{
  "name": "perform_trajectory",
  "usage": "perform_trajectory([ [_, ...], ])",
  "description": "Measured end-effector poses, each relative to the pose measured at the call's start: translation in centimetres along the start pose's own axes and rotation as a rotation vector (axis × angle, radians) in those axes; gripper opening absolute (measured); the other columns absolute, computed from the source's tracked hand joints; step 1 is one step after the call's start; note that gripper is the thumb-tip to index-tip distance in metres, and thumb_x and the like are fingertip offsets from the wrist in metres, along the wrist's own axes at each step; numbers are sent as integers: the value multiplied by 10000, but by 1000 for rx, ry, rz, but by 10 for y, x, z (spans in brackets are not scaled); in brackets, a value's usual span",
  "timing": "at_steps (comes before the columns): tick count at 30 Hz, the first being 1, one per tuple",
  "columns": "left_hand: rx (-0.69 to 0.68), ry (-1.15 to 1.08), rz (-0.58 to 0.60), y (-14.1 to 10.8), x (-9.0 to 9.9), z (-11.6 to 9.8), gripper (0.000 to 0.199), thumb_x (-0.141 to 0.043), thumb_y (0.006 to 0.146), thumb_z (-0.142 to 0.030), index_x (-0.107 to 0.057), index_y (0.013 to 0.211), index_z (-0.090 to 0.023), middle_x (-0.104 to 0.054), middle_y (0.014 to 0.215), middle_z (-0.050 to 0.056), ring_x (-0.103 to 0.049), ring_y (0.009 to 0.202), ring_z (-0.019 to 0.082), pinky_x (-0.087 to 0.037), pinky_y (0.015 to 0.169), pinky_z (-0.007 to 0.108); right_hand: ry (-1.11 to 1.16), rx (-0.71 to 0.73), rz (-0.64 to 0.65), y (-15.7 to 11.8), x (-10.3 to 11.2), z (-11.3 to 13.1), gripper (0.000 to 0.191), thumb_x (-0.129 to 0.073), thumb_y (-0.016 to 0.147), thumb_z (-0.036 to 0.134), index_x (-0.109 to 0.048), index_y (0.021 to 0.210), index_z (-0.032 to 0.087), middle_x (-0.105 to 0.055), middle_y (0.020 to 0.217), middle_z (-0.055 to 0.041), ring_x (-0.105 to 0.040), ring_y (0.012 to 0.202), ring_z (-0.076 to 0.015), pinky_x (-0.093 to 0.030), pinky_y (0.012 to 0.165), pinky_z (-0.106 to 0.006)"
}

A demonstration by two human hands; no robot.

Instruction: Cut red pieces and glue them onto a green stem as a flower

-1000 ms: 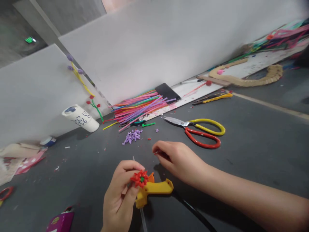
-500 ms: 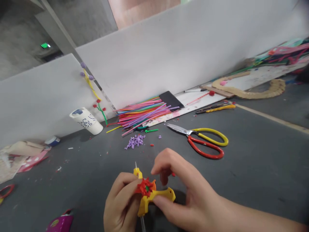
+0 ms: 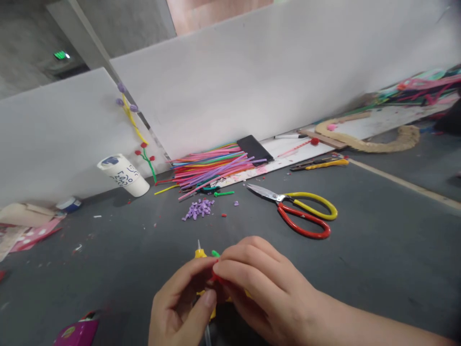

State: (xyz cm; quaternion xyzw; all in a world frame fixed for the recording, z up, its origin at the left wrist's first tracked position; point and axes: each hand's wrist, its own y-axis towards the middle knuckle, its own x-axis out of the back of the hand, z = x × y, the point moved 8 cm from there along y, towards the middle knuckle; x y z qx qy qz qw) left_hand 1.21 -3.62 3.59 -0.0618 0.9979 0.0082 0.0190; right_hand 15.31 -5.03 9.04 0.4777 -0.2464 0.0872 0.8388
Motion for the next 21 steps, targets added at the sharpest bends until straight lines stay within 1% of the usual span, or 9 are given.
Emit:
perform_trajectory([
  [2,118,-89,29,1,-4,7,250,-845,565,-315,-789,798,-245,-738,709,22,-656,641,186,-539,609,232,-17,14,31,0,-3,-1,205,-498,904,74,-546,1100,110,-654,928,-91,-547,827,-171,-506,784,-306],
  [4,204,-145,45,1,-7,13,259,-853,556,-309,-784,795,-236,-743,710,17,-663,639,175,-535,608,217,-15,27,66,0,-7,0,190,-512,901,77,-560,1083,102,-655,949,-94,-545,837,-175,-503,793,-308],
  [6,235,-182,56,2,-9,14,253,-852,564,-299,-776,793,-221,-746,730,20,-669,659,168,-530,627,208,3,38,72,1,-7,3,202,-534,872,47,-572,1061,107,-658,956,-92,-556,840,-176,-501,800,-310],
  [8,227,-210,72,3,-11,13,223,-846,579,-274,-769,779,-211,-746,732,21,-665,651,153,-526,628,198,55,-1,22,3,-2,2,242,-552,826,20,-579,1046,117,-656,971,-95,-574,856,-174,-506,800,-309],
  [11,214,-235,94,4,-11,11,191,-837,599,-263,-764,769,-217,-733,661,10,-652,568,136,-519,552,191,160,-163,-91,4,9,-11,237,-559,773,23,-605,976,136,-643,924,-74,-594,850,-153,-508,764,-264],
  [13,201,-237,109,4,-12,10,192,-835,602,-279,-763,771,-221,-722,620,5,-650,528,137,-517,513,195,202,-293,-119,4,11,-24,178,-554,775,31,-625,888,148,-632,846,-44,-596,805,-133,-494,727,-231],
  [16,186,-234,111,5,-12,9,180,-830,603,-277,-757,757,-218,-715,597,1,-653,518,135,-515,501,189,283,-433,-85,4,7,-39,139,-550,789,46,-634,790,156,-618,775,-14,-585,747,-116,-467,689,-210],
  [21,199,-230,100,4,-12,10,150,-807,618,-243,-747,751,-208,-708,596,2,-652,512,132,-509,493,185,404,-612,10,0,-5,-51,142,-580,750,28,-637,737,158,-605,751,5,-572,736,-112,-439,683,-204],
])
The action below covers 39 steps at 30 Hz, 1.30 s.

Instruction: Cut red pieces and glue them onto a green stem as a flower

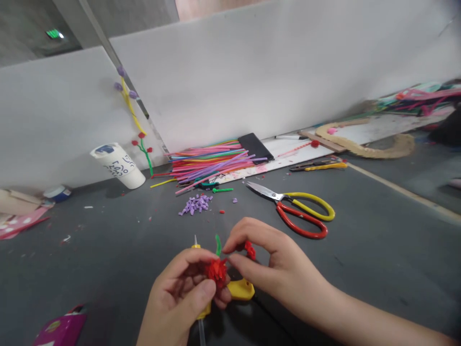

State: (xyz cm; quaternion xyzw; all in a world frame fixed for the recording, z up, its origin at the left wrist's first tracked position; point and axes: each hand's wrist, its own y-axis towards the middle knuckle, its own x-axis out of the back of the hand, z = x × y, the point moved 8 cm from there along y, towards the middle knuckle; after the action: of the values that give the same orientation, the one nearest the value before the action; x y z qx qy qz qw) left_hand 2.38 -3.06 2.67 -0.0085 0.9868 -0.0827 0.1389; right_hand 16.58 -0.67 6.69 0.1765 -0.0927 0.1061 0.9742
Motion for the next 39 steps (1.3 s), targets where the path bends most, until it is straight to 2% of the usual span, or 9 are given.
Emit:
perform_trajectory([
  [5,-24,29,4,0,0,-1,116,-774,639,-218,-746,751,-219,-700,591,-4,-646,514,125,-505,499,176,27,-119,59,-1,-8,-8,151,-600,761,30,-624,690,161,-595,735,12,-562,737,-118,-426,686,-214],
  [13,-2,55,64,1,6,5,131,-772,676,-251,-754,806,-239,-721,654,-3,-668,563,130,-530,548,180,51,-90,90,-2,-11,-6,184,-596,802,49,-595,659,165,-570,717,25,-543,738,-113,-405,687,-212],
  [17,-46,86,144,2,5,2,138,-760,706,-238,-757,844,-252,-732,692,5,-679,593,135,-544,570,180,115,-103,122,-2,-12,-7,178,-589,827,70,-601,675,162,-575,733,25,-539,723,-105,-406,689,-210],
  [21,-109,120,149,2,5,-2,155,-751,718,-223,-754,867,-267,-732,683,4,-681,593,132,-548,572,170,136,-108,150,-2,-12,-6,152,-592,836,83,-621,708,160,-585,756,19,-553,758,-112,-416,714,-216],
  [25,-291,242,118,0,6,-16,186,-715,738,-168,-754,879,-282,-733,749,-3,-682,633,124,-556,607,157,140,-47,122,-3,-9,1,108,-601,822,87,-639,746,155,-595,774,7,-565,773,-117,-434,720,-218],
  [30,-720,529,171,-17,0,-40,399,-625,714,25,-718,985,-253,-740,947,30,-695,866,174,-556,787,220,74,127,38,-6,0,17,142,-596,761,14,-654,804,137,-597,801,-6,-574,762,-102,-454,699,-188],
  [32,-843,588,215,-24,-2,-43,483,-601,686,82,-685,1042,-233,-731,1012,38,-685,931,181,-544,842,239,26,204,27,-9,1,23,143,-592,769,13,-659,807,134,-608,807,-17,-581,779,-104,-462,717,-189],
  [35,-922,605,284,-29,-6,-43,546,-575,664,123,-651,1083,-220,-711,1071,30,-672,976,164,-533,864,218,-42,301,16,-13,2,31,144,-586,774,17,-658,812,135,-623,799,-28,-583,773,-113,-473,738,-213],
  [39,-940,610,281,-27,-6,-44,512,-573,677,107,-657,1071,-209,-704,1065,38,-667,983,167,-539,854,222,-156,393,-4,-16,3,39,153,-571,771,23,-651,818,144,-637,800,-39,-584,764,-131,-473,756,-264],
])
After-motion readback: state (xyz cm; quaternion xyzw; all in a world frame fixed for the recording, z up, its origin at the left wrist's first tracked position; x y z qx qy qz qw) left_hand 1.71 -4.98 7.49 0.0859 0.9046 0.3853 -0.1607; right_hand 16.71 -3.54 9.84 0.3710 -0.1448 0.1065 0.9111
